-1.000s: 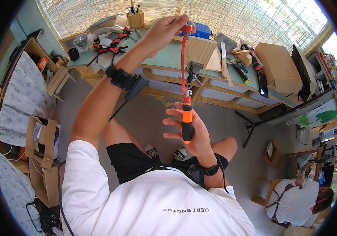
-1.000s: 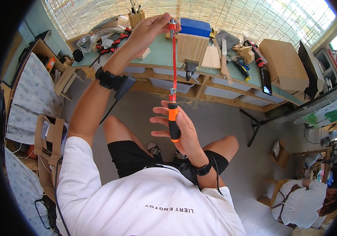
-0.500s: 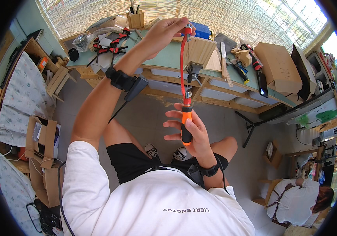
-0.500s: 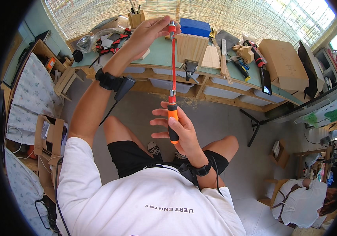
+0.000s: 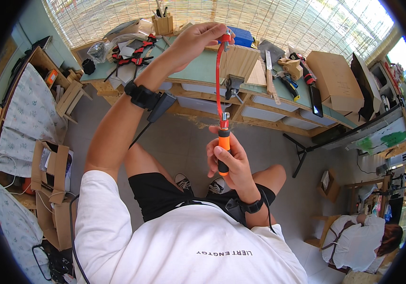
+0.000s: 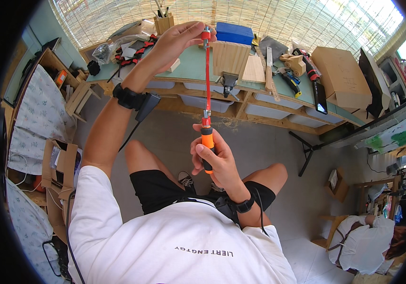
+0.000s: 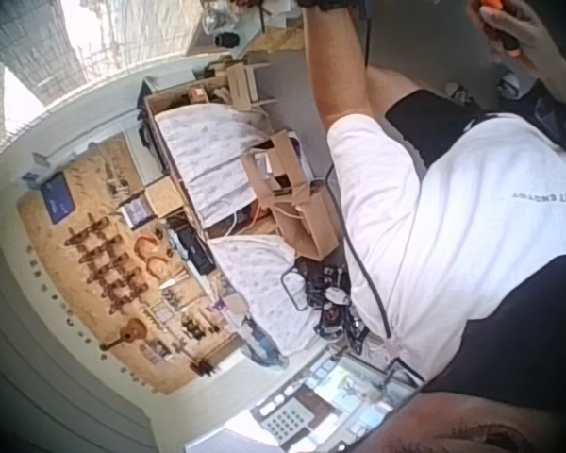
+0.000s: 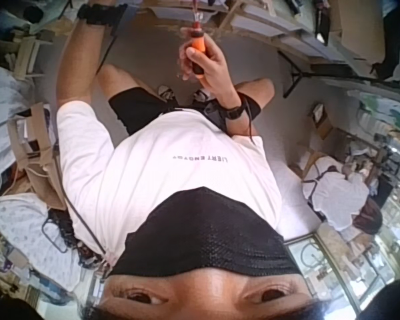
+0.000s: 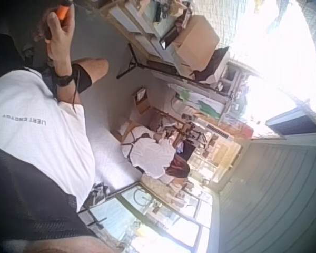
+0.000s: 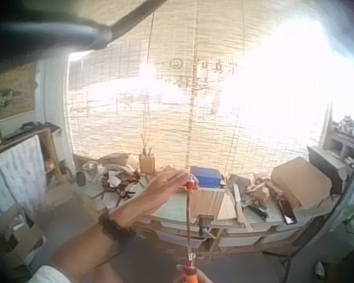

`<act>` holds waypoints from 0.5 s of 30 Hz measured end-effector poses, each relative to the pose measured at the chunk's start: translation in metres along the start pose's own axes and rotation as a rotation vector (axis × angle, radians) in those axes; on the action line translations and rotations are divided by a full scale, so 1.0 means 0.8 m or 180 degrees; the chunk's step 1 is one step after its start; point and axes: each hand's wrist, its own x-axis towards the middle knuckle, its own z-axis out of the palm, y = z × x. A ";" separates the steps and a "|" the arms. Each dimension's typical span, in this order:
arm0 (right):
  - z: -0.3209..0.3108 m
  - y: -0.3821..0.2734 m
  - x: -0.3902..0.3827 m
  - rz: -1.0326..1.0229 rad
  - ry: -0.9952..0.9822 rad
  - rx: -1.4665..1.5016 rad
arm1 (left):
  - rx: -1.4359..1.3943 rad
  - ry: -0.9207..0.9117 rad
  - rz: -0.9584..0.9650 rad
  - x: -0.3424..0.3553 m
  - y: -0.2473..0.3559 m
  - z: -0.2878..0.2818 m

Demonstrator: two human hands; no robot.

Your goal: The person saws a piece of wood held in a clamp on a workbench. Using a coping saw and a separate saw blade, they repeatedly move the tools back and forth through the wood to create a cut.

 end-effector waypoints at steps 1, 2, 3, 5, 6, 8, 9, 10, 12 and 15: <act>-0.002 0.000 0.000 -0.0011 -0.0068 -0.0021 | 0.0067 -0.0053 0.0029 0.000 0.000 0.000; -0.001 0.000 -0.001 -0.0013 -0.0066 -0.0021 | 0.0066 -0.0056 0.0029 0.000 -0.002 -0.001; 0.001 0.000 -0.001 -0.0023 0.0039 -0.0077 | 0.0114 -0.0080 0.0059 0.001 -0.004 -0.001; 0.003 0.000 -0.001 -0.0024 0.0136 -0.0136 | 0.0165 -0.0091 0.0089 0.001 -0.006 -0.005; 0.003 0.000 -0.001 -0.0002 0.0121 -0.0069 | 0.0126 -0.0087 0.0086 0.000 -0.007 -0.006; 0.000 -0.001 -0.003 0.0012 0.0114 0.0002 | 0.0086 -0.0095 0.0084 0.001 -0.004 -0.005; -0.001 -0.002 -0.003 0.0028 0.0164 0.0034 | 0.0036 -0.0137 0.0064 0.000 -0.003 -0.005; -0.001 -0.002 -0.004 0.0045 0.0211 0.0064 | -0.0012 -0.0176 0.0045 0.000 -0.002 -0.005; -0.001 -0.002 -0.004 0.0055 0.0253 0.0055 | -0.0031 -0.0212 0.0071 0.000 -0.002 -0.005; -0.001 -0.002 -0.005 0.0099 0.0281 0.0108 | -0.0077 -0.0285 0.0142 0.000 -0.001 -0.005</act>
